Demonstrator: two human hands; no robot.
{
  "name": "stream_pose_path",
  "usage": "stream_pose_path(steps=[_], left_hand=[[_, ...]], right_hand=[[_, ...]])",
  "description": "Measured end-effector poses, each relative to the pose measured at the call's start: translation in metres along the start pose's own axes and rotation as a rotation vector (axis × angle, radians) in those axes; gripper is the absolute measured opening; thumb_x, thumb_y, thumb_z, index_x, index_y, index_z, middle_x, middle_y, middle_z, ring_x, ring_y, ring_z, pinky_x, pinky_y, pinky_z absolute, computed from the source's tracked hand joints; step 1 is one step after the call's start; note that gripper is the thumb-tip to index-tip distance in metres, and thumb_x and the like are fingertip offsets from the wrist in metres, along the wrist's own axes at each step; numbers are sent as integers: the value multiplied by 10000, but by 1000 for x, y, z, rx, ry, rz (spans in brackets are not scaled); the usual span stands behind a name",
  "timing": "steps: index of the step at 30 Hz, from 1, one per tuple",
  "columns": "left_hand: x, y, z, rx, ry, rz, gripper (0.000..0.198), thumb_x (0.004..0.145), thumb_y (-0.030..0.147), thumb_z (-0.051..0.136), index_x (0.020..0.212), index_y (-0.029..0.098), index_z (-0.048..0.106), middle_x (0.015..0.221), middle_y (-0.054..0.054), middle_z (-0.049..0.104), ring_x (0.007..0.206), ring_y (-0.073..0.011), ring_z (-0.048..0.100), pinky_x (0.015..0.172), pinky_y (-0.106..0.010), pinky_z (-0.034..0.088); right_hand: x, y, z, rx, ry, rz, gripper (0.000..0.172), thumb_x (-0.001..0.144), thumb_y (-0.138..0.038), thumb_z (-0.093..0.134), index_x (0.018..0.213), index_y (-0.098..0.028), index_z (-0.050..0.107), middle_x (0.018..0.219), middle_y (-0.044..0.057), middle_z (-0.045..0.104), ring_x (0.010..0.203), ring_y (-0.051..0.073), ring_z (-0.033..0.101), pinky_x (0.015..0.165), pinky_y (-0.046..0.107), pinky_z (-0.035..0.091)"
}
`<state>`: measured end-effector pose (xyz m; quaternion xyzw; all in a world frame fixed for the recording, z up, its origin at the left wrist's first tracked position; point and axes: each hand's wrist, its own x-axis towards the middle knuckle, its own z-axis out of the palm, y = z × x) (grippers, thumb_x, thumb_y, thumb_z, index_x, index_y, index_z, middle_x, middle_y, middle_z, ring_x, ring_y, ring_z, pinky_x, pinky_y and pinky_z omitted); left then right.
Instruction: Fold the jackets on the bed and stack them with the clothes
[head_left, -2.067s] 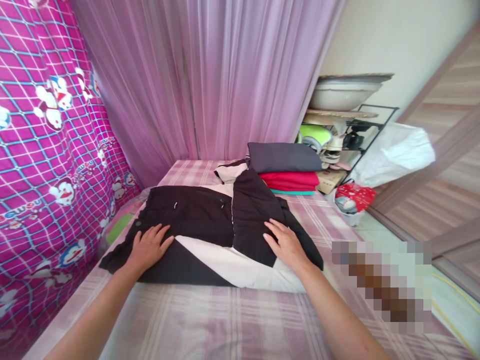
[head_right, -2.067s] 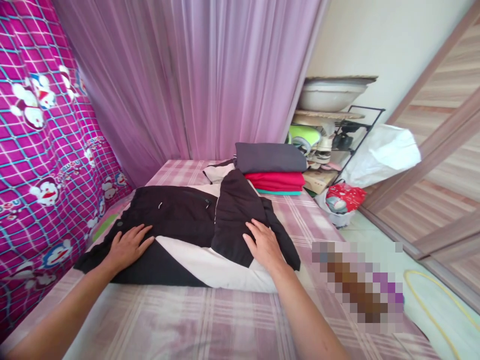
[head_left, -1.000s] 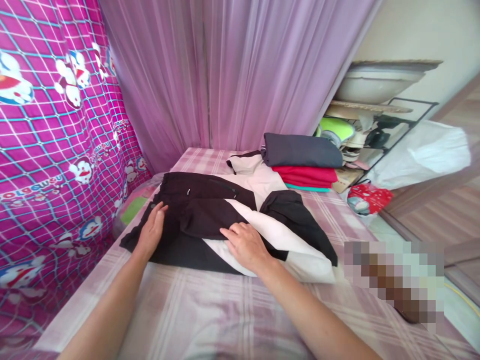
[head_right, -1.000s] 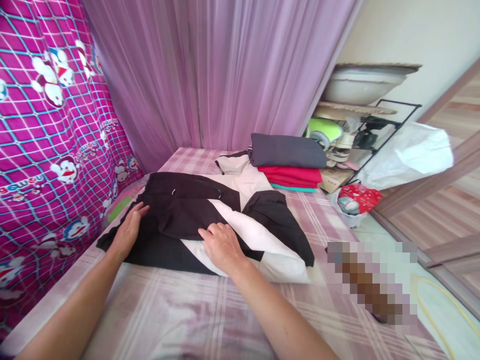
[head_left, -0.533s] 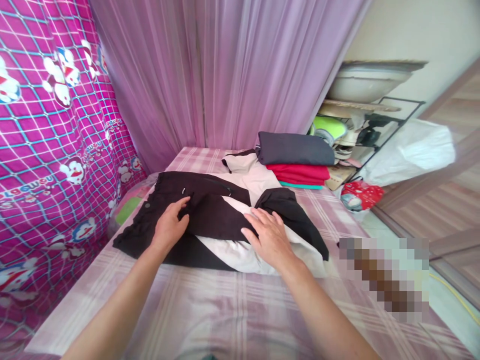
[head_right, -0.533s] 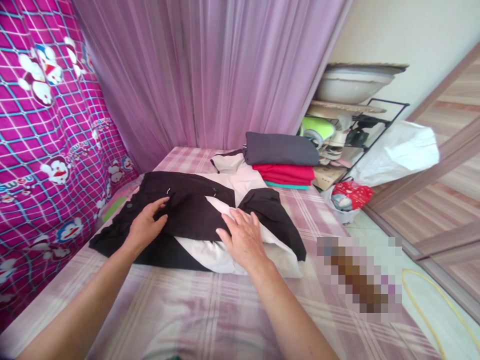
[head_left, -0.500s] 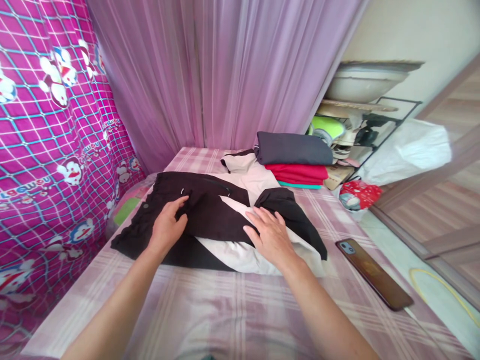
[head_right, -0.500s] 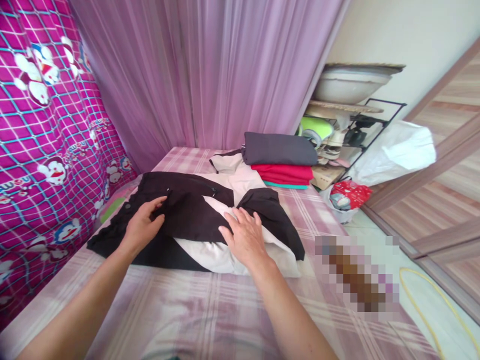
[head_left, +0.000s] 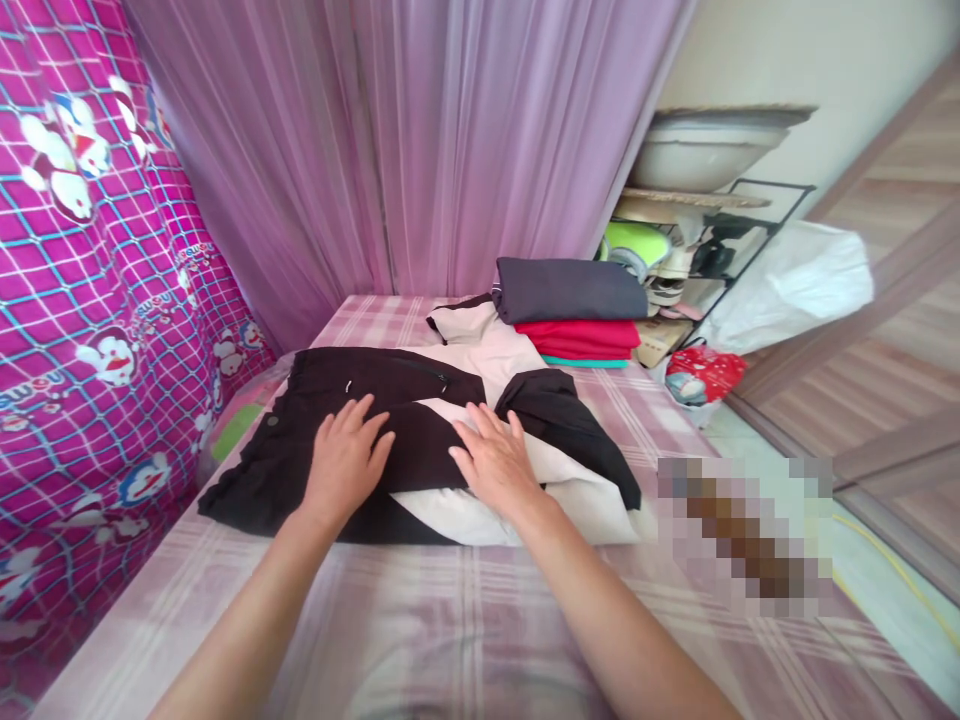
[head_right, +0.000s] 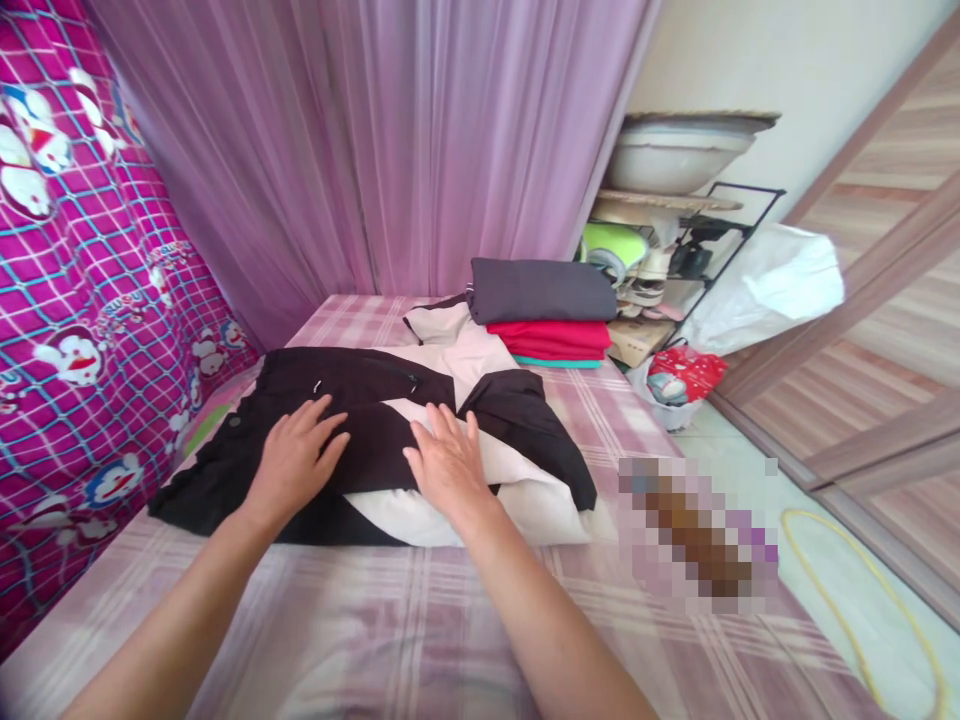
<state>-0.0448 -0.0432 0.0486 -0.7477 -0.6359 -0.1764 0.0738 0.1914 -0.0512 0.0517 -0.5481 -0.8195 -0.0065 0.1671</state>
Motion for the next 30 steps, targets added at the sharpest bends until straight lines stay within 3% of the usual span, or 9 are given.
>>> stream_pose_path(steps=[4, 9, 18, 24, 27, 30], left_hand=[[18, 29, 30, 11, -221, 50, 524, 978, 429, 383, 1446, 245, 532, 1562, -97, 450, 1464, -324, 360, 1199, -604, 211], [15, 31, 52, 55, -339, -3, 572, 991, 465, 346, 1524, 271, 415, 1619, -66, 348, 1501, -303, 292, 1211, -595, 191], [13, 29, 54, 58, -374, -26, 572, 987, 504, 347, 1519, 308, 419, 1621, -45, 349, 1506, -302, 282, 1207, -602, 210], [18, 29, 47, 82, -446, -39, 578, 988, 495, 353, 1521, 280, 417, 1631, -48, 322, 1515, -303, 258, 1204, -613, 208], [22, 44, 36, 106, -443, -44, 555, 984, 478, 376, 1480, 254, 483, 1598, -75, 386, 1487, -321, 319, 1189, -627, 240], [27, 78, 31, 62, -340, 43, 545, 998, 468, 344, 1460, 231, 511, 1571, -91, 432, 1467, -306, 362, 1204, -584, 251]], right_hand=[[14, -12, 15, 35, -67, -60, 476, 1018, -413, 425, 1431, -206, 541, 1548, 134, 454, 1455, 294, 355, 1187, 621, 197], [-3, 19, 26, -4, -128, -71, 523, 1027, -465, 377, 1474, -221, 498, 1578, 93, 418, 1474, 266, 324, 1217, 566, 171], [-51, 83, 12, -80, -212, 62, 529, 1036, -371, 309, 1538, -235, 400, 1621, 59, 331, 1499, 254, 279, 1209, 574, 170], [-60, 99, 12, -75, -236, 77, 534, 1025, -344, 306, 1541, -238, 399, 1619, 74, 337, 1494, 250, 289, 1202, 567, 182], [-61, 100, 15, -72, -196, 67, 534, 1020, -346, 313, 1534, -243, 412, 1613, 73, 353, 1484, 254, 309, 1200, 563, 189], [-62, 100, 19, -73, -156, 55, 529, 1014, -343, 322, 1522, -251, 433, 1598, 74, 384, 1471, 258, 335, 1190, 565, 212]])
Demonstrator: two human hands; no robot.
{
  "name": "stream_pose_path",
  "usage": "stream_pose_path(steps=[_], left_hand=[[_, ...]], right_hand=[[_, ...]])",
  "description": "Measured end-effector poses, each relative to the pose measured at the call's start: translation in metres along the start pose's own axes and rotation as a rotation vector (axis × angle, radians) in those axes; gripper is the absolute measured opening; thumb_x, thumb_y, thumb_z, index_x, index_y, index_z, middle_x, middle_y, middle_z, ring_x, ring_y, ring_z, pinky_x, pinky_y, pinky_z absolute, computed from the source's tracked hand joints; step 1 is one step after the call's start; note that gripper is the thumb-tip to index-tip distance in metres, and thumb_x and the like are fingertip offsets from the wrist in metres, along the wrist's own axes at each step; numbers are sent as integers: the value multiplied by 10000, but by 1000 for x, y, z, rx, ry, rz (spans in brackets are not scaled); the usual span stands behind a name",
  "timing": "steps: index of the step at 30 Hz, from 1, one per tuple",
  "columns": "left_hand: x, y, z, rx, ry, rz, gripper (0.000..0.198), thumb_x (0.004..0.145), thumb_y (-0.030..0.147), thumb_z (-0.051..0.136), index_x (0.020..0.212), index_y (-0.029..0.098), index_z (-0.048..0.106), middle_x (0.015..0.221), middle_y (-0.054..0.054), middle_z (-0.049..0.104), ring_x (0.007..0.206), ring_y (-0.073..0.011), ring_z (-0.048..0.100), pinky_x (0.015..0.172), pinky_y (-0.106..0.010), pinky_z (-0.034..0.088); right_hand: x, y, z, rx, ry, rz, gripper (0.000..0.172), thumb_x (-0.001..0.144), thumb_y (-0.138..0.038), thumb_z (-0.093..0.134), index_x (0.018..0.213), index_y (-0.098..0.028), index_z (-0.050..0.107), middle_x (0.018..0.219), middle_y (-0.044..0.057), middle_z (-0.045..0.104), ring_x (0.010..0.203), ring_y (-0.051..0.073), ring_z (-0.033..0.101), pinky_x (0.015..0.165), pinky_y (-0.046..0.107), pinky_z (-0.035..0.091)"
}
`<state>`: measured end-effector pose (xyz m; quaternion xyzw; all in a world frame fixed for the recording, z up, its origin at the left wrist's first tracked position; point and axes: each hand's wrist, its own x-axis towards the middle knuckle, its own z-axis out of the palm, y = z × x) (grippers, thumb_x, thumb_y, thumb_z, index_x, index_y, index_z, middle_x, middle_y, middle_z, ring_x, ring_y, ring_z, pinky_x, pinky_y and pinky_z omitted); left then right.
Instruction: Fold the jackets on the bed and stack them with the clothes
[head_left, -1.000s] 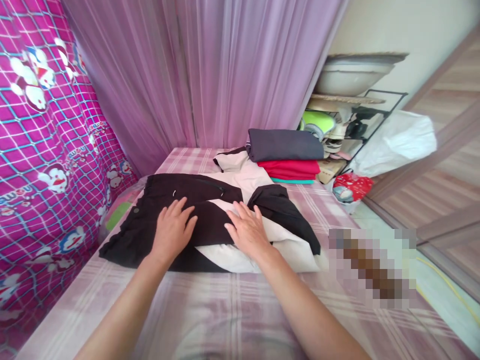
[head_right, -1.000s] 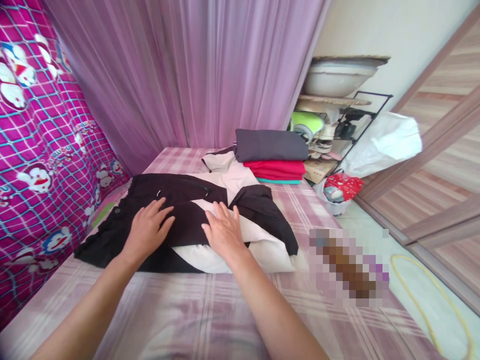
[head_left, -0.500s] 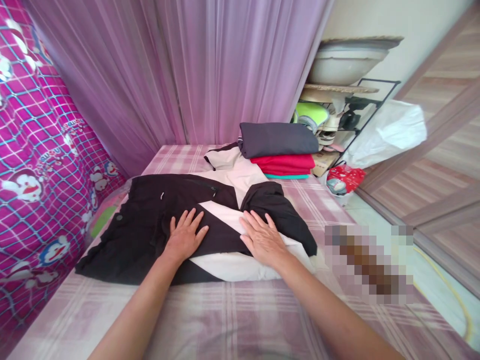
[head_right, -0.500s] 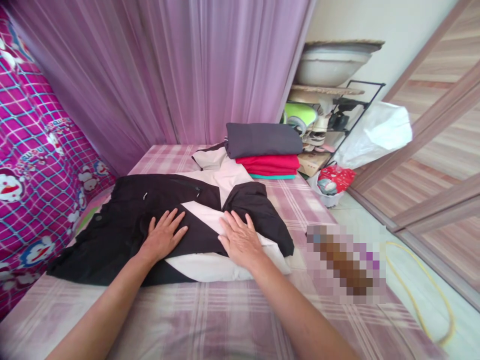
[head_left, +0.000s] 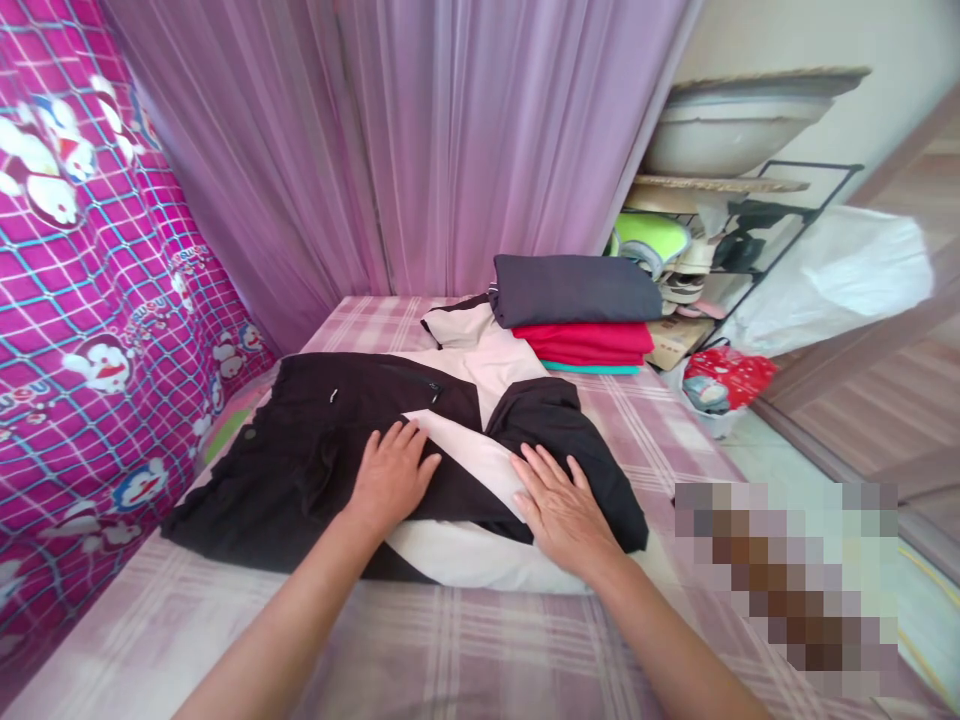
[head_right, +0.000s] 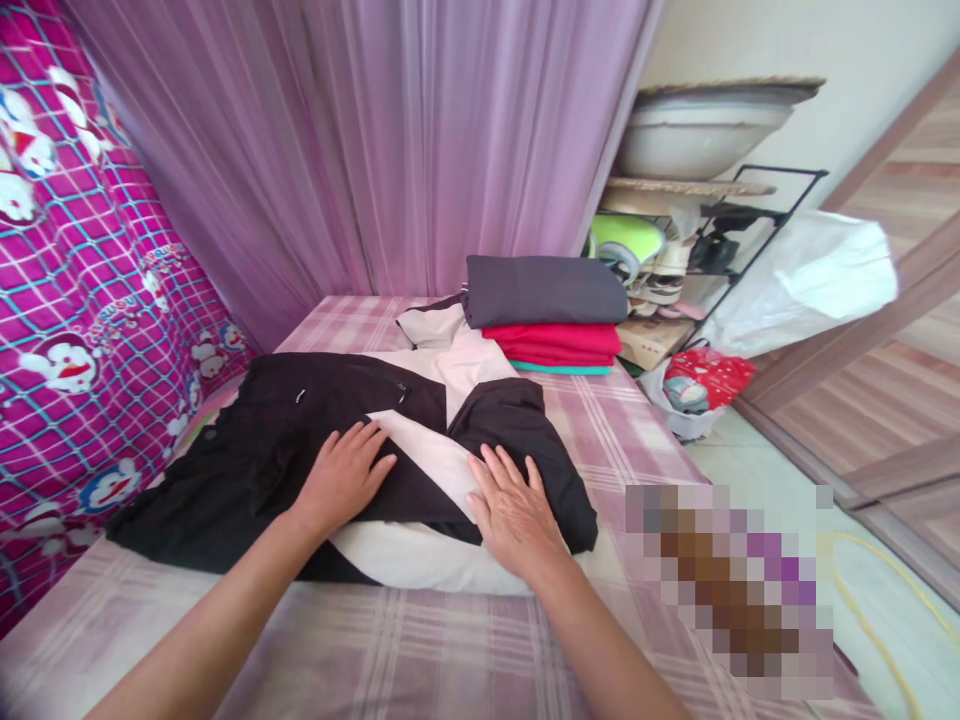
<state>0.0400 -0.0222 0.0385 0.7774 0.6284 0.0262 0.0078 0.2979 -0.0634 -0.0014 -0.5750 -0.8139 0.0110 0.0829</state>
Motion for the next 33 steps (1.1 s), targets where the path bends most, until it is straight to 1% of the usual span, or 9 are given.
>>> stream_pose_path(steps=[1, 3, 5, 7, 11, 13, 15, 26, 33], left_hand=[[2, 13, 0, -29, 20, 64, 555, 1003, 480, 326, 1475, 237, 490, 1577, -82, 422, 1471, -291, 358, 1214, -565, 244], [8, 34, 4, -85, -12, 173, 584, 1009, 522, 280, 1507, 261, 439, 1599, -57, 387, 1482, -269, 340, 1226, -565, 216], [12, 41, 12, -113, -57, 202, 610, 1006, 562, 242, 1530, 287, 390, 1619, -39, 345, 1495, -262, 314, 1226, -596, 179], [11, 28, 18, -99, -65, 161, 623, 998, 589, 246, 1543, 308, 357, 1629, -34, 318, 1504, -268, 293, 1219, -629, 148], [-4, -29, 25, 15, -52, -19, 609, 985, 594, 307, 1522, 321, 399, 1611, -55, 357, 1496, -302, 305, 1200, -667, 135], [-11, -53, 28, 40, -41, -60, 605, 987, 588, 300, 1517, 319, 412, 1610, -56, 362, 1495, -296, 308, 1203, -635, 174], [-13, -64, 30, 47, -26, -75, 616, 983, 597, 295, 1521, 318, 406, 1613, -55, 357, 1497, -293, 306, 1202, -620, 196], [-12, -52, 30, 9, 18, -97, 612, 978, 552, 334, 1517, 277, 426, 1604, -84, 375, 1496, -305, 305, 1201, -617, 213], [-10, -52, 28, -8, 21, -88, 624, 980, 555, 305, 1524, 268, 413, 1610, -101, 364, 1498, -317, 295, 1192, -634, 200]], right_hand=[[-1, 0, 2, -1, 16, -3, 526, 1012, -342, 323, 1516, -252, 443, 1592, 74, 394, 1466, 259, 344, 1185, 565, 224], [-3, 2, 6, -6, 54, -10, 521, 1009, -338, 325, 1502, -246, 466, 1578, 79, 418, 1454, 264, 365, 1173, 567, 251], [-5, 4, 10, -10, 102, -22, 516, 1004, -332, 329, 1483, -235, 493, 1558, 87, 448, 1435, 270, 396, 1162, 567, 275], [-7, 7, 15, -11, 150, -42, 508, 1001, -332, 335, 1466, -233, 516, 1538, 89, 476, 1413, 276, 427, 1148, 566, 302], [-10, 11, 21, -2, 221, -78, 496, 998, -340, 357, 1456, -257, 526, 1512, 77, 511, 1369, 285, 482, 1126, 563, 342], [-9, 12, 22, 2, 233, -91, 492, 996, -343, 370, 1458, -265, 523, 1506, 75, 519, 1352, 287, 501, 1119, 565, 353], [-8, 12, 22, 0, 233, -96, 488, 998, -348, 373, 1454, -266, 526, 1502, 75, 523, 1344, 284, 510, 1113, 564, 361], [-4, 5, 12, 31, 171, -22, 477, 989, -357, 399, 1423, -247, 563, 1487, 95, 538, 1342, 256, 516, 1137, 532, 355], [-4, -2, 7, 0, 248, 29, 449, 974, -337, 449, 1374, -219, 616, 1433, 110, 589, 1286, 244, 565, 1132, 460, 376]])
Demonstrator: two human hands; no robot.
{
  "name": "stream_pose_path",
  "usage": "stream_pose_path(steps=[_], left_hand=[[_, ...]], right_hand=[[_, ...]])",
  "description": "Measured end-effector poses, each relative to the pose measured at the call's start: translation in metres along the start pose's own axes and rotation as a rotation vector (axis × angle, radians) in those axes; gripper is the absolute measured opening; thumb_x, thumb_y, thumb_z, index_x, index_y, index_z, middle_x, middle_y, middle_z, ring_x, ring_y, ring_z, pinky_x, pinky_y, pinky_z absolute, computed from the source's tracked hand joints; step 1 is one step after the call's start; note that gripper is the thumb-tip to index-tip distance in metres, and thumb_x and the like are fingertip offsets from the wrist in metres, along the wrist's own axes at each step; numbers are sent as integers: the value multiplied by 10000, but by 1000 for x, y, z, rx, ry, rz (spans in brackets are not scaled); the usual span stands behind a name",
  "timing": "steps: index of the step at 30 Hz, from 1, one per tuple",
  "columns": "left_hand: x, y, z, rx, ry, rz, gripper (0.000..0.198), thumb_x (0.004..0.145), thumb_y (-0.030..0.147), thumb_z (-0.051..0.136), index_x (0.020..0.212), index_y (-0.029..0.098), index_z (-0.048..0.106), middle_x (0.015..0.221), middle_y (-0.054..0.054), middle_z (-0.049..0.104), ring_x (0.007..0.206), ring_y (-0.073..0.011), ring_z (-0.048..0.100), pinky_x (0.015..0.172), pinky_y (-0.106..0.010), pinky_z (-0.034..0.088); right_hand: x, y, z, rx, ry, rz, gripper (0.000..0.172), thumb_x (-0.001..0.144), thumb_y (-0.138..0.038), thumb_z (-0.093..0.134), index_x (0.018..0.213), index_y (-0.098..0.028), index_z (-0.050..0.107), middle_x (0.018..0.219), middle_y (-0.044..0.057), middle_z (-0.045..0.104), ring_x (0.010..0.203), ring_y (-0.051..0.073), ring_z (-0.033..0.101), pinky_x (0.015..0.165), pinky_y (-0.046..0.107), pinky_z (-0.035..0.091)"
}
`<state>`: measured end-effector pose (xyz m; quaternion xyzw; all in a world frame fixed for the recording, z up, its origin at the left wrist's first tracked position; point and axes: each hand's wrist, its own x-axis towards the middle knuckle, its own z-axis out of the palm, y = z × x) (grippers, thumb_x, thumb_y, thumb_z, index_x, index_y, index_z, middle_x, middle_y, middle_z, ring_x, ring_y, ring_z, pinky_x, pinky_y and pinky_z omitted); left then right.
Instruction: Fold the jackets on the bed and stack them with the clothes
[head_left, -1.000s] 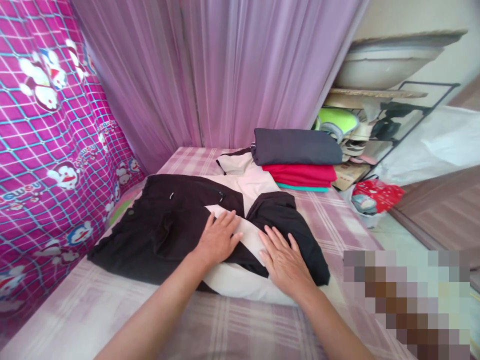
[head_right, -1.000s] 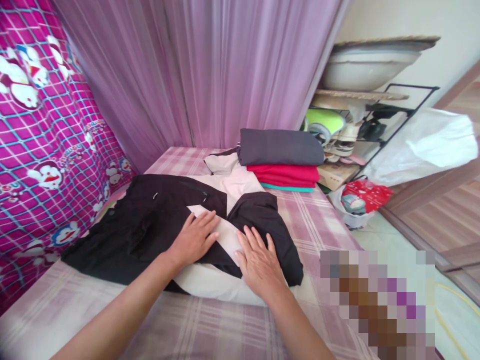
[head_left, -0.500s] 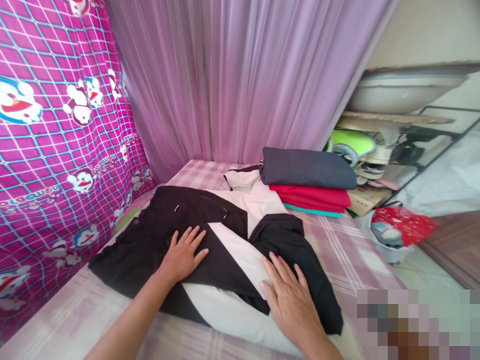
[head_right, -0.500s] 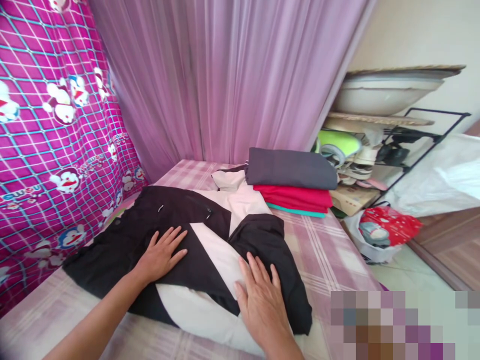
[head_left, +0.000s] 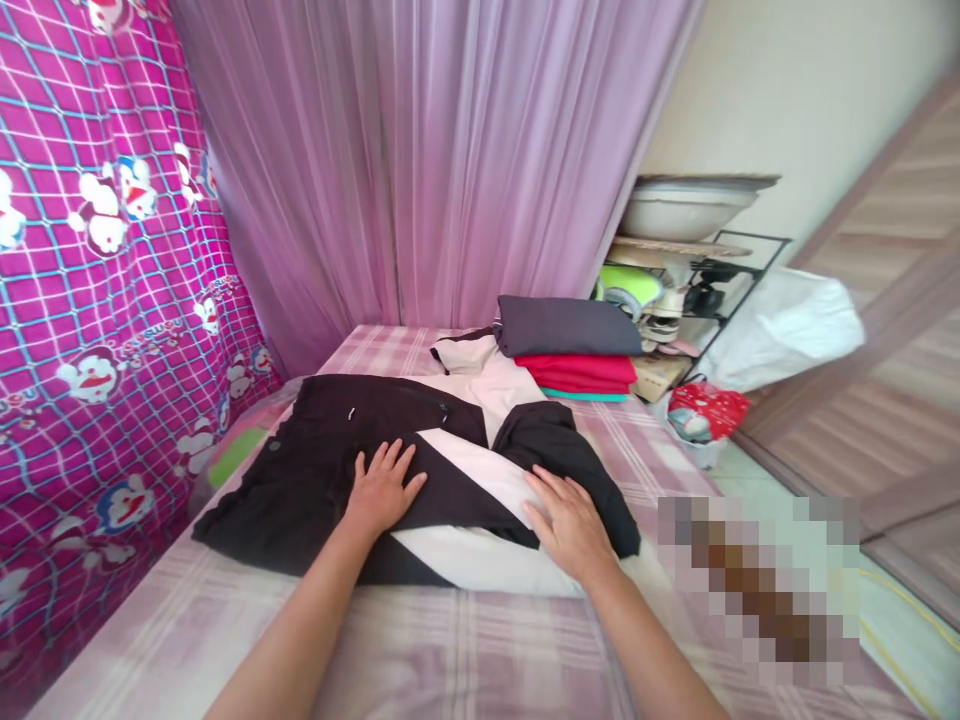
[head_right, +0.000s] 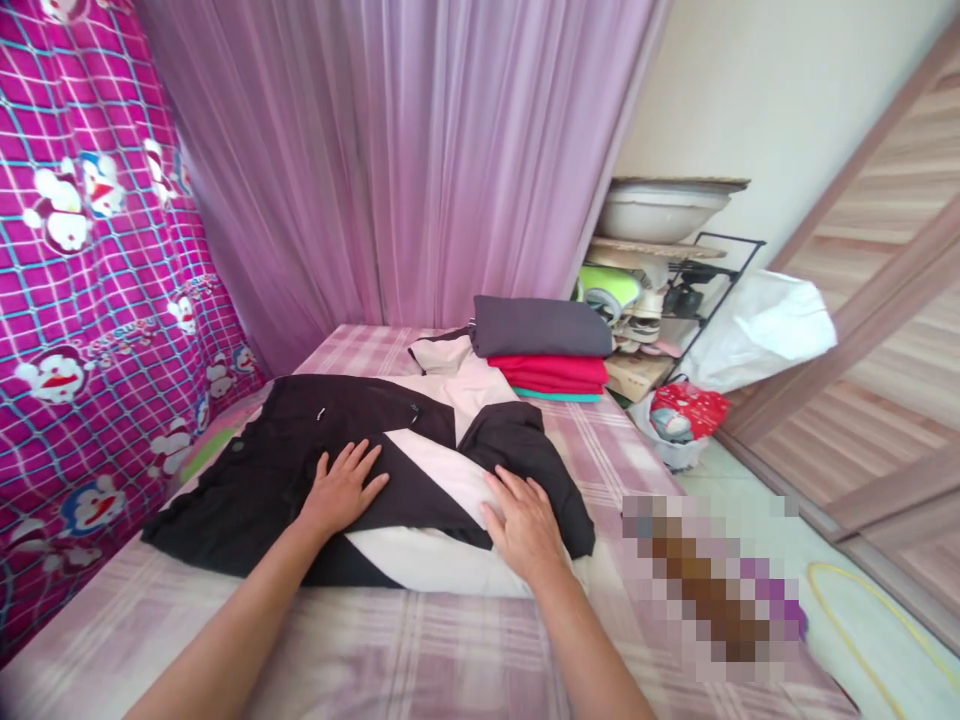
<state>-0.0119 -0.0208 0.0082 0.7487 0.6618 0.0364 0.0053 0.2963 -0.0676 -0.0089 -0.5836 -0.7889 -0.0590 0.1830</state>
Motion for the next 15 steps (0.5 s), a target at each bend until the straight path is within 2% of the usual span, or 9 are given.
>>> stream_pose_path(steps=[7, 10, 13, 15], left_hand=[[2, 2, -5, 10, -44, -13, 660, 979, 563, 264, 1546, 242, 369, 1637, -85, 313, 1513, -310, 255, 1200, -625, 185], [3, 2, -6, 9, -48, -17, 662, 978, 569, 245, 1551, 257, 359, 1642, -82, 304, 1514, -303, 255, 1203, -613, 185], [2, 3, -6, 14, -44, -17, 660, 979, 562, 243, 1551, 254, 358, 1640, -82, 309, 1512, -298, 259, 1206, -605, 178], [1, 4, -7, 13, -41, -20, 657, 979, 556, 252, 1549, 248, 362, 1638, -82, 314, 1512, -299, 258, 1206, -608, 172]], right_hand=[[2, -11, -20, -8, -101, 70, 444, 995, -332, 447, 1388, -200, 606, 1458, 106, 568, 1310, 224, 540, 1148, 392, 331], [6, -17, -33, -8, -151, 135, 433, 1010, -346, 422, 1384, -233, 608, 1475, 98, 552, 1340, 222, 507, 1153, 415, 305], [23, -37, -46, -36, -115, 229, 422, 1020, -358, 387, 1333, -254, 649, 1512, 100, 509, 1393, 266, 436, 1161, 497, 256], [37, -61, -50, -22, -49, 194, 446, 1027, -369, 356, 1372, -251, 612, 1547, 100, 463, 1418, 275, 390, 1169, 519, 221]])
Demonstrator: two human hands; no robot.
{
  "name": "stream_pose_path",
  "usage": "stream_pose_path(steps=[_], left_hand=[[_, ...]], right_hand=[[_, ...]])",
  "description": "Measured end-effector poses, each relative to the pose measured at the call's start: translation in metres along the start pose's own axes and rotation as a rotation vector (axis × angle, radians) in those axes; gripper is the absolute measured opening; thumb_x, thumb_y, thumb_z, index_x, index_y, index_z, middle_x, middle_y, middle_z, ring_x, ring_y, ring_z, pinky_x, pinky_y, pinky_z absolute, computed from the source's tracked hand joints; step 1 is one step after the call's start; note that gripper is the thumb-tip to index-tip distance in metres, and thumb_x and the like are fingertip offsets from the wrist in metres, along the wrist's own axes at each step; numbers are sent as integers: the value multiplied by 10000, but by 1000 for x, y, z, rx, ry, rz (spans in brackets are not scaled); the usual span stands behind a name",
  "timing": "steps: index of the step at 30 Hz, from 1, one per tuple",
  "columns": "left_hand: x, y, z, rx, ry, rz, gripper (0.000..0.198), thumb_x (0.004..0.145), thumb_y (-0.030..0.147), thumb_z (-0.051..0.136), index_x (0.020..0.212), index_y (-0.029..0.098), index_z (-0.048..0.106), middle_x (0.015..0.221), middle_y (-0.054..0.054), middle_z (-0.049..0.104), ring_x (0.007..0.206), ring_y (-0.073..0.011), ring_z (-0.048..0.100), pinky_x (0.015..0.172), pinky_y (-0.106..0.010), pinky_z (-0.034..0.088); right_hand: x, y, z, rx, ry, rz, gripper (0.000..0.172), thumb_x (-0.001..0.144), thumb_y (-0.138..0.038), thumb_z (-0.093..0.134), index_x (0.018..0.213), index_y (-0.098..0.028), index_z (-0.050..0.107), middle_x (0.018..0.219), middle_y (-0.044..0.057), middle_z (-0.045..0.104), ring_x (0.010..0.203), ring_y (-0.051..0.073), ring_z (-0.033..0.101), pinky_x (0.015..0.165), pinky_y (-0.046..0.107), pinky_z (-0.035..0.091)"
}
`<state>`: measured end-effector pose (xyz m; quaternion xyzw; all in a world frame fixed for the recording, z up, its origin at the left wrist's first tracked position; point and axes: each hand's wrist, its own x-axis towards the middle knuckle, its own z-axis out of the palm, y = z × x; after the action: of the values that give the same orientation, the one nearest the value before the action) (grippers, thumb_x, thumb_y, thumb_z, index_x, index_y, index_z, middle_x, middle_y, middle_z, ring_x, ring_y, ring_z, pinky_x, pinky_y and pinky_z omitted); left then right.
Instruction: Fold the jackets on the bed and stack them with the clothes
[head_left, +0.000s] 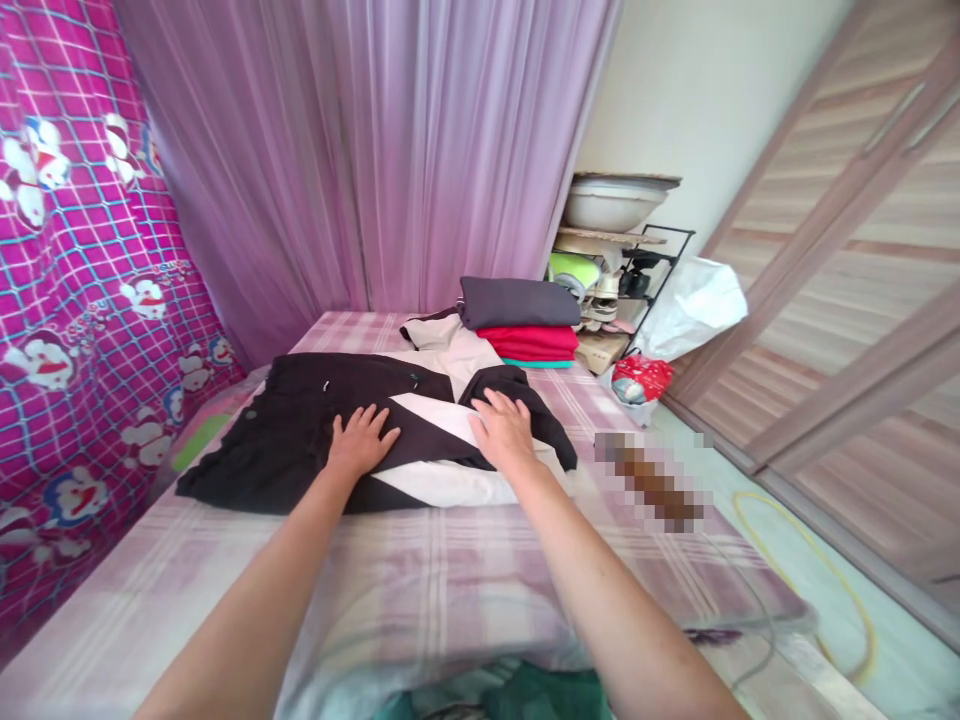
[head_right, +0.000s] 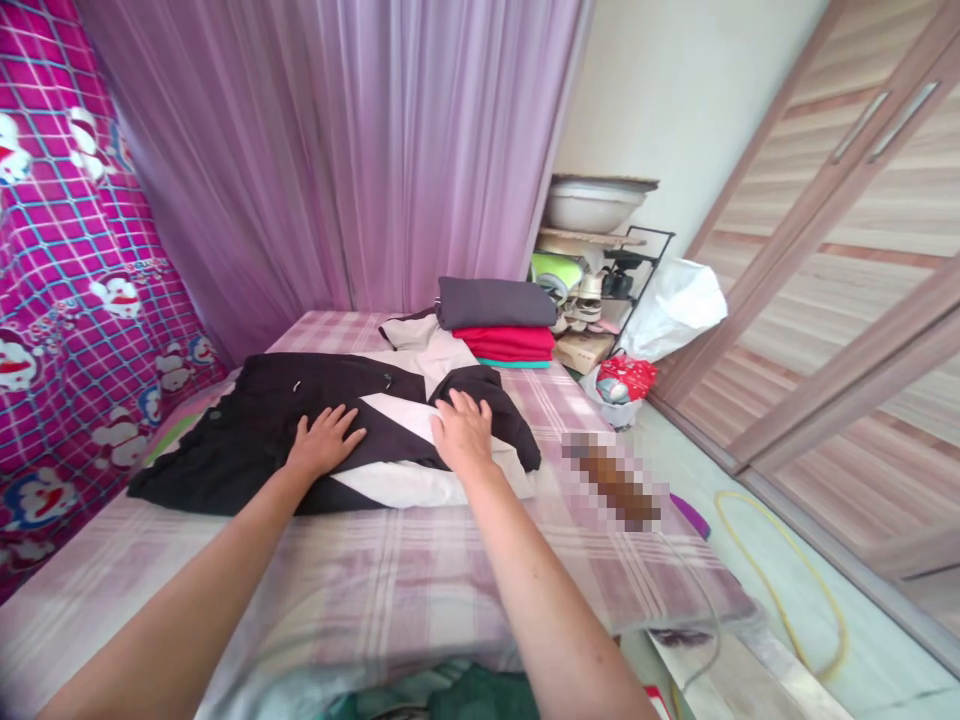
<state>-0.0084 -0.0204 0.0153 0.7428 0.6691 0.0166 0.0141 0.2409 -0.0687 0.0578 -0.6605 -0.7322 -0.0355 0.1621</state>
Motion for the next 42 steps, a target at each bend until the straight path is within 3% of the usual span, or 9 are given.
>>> stream_pose_path(steps=[2, 6, 14, 18, 22, 25, 31, 37, 42], left_hand=[[-2, 1, 0, -4, 10, -2, 652, 979, 548, 262, 1546, 243, 368, 1635, -86, 321, 1510, -301, 263, 1205, -609, 171], [-6, 1, 0, -14, 55, -2, 617, 984, 515, 275, 1526, 249, 406, 1625, -86, 345, 1499, -299, 290, 1204, -594, 187], [-17, 4, -11, -35, 189, 51, 515, 993, 351, 285, 1378, 200, 593, 1514, -113, 513, 1409, -281, 447, 1189, -533, 270], [-31, 43, -19, -80, 248, 175, 495, 1008, 349, 268, 1346, 241, 613, 1473, -70, 565, 1374, -218, 486, 1212, -476, 253], [-39, 89, -7, -138, 146, 246, 534, 1007, 456, 265, 1431, 270, 532, 1555, -68, 466, 1449, -270, 390, 1214, -602, 184], [-38, 96, 5, -157, 77, 197, 598, 991, 531, 267, 1508, 281, 435, 1609, -75, 376, 1487, -311, 317, 1202, -661, 143], [-38, 38, 5, -45, 100, 95, 659, 985, 565, 253, 1514, 215, 431, 1614, -111, 353, 1510, -318, 263, 1215, -638, 66], [-49, -34, -5, 92, 138, -30, 621, 992, 534, 278, 1507, 229, 442, 1612, -107, 362, 1504, -294, 285, 1220, -575, 149], [-52, -54, -2, 109, 142, -47, 604, 991, 493, 301, 1504, 210, 449, 1610, -110, 368, 1489, -299, 317, 1200, -527, 253]], right_hand=[[6, -29, 3, 46, 10, -114, 475, 1033, -401, 338, 1445, -262, 529, 1570, 93, 431, 1425, 259, 374, 1175, 512, 211], [0, -59, 27, 60, -177, -232, 546, 1026, -505, 323, 1477, -243, 486, 1586, 107, 403, 1455, 277, 328, 1194, 532, 153], [-27, -2, 40, -10, -133, -105, 522, 1033, -454, 321, 1483, -250, 490, 1607, 67, 375, 1498, 252, 262, 1214, 523, 121], [-30, 5, 42, -25, -74, -110, 497, 1025, -413, 361, 1468, -246, 512, 1591, 79, 402, 1480, 272, 304, 1201, 542, 163], [-30, 3, 48, -53, -34, -135, 485, 1019, -382, 369, 1450, -231, 535, 1567, 108, 436, 1462, 283, 342, 1187, 549, 198], [-31, 5, 53, -67, 1, -153, 477, 1014, -368, 374, 1442, -240, 543, 1556, 107, 451, 1442, 284, 373, 1173, 550, 225], [-31, 7, 57, -61, 28, -163, 473, 1013, -370, 374, 1433, -241, 549, 1547, 107, 463, 1429, 288, 385, 1168, 564, 214], [-32, 5, 53, -51, -6, -137, 474, 1021, -370, 370, 1443, -237, 538, 1561, 100, 444, 1441, 282, 370, 1175, 542, 211], [-27, -4, 35, -23, -62, -103, 442, 1007, -372, 413, 1388, -239, 592, 1533, 101, 484, 1424, 287, 390, 1167, 548, 223]])
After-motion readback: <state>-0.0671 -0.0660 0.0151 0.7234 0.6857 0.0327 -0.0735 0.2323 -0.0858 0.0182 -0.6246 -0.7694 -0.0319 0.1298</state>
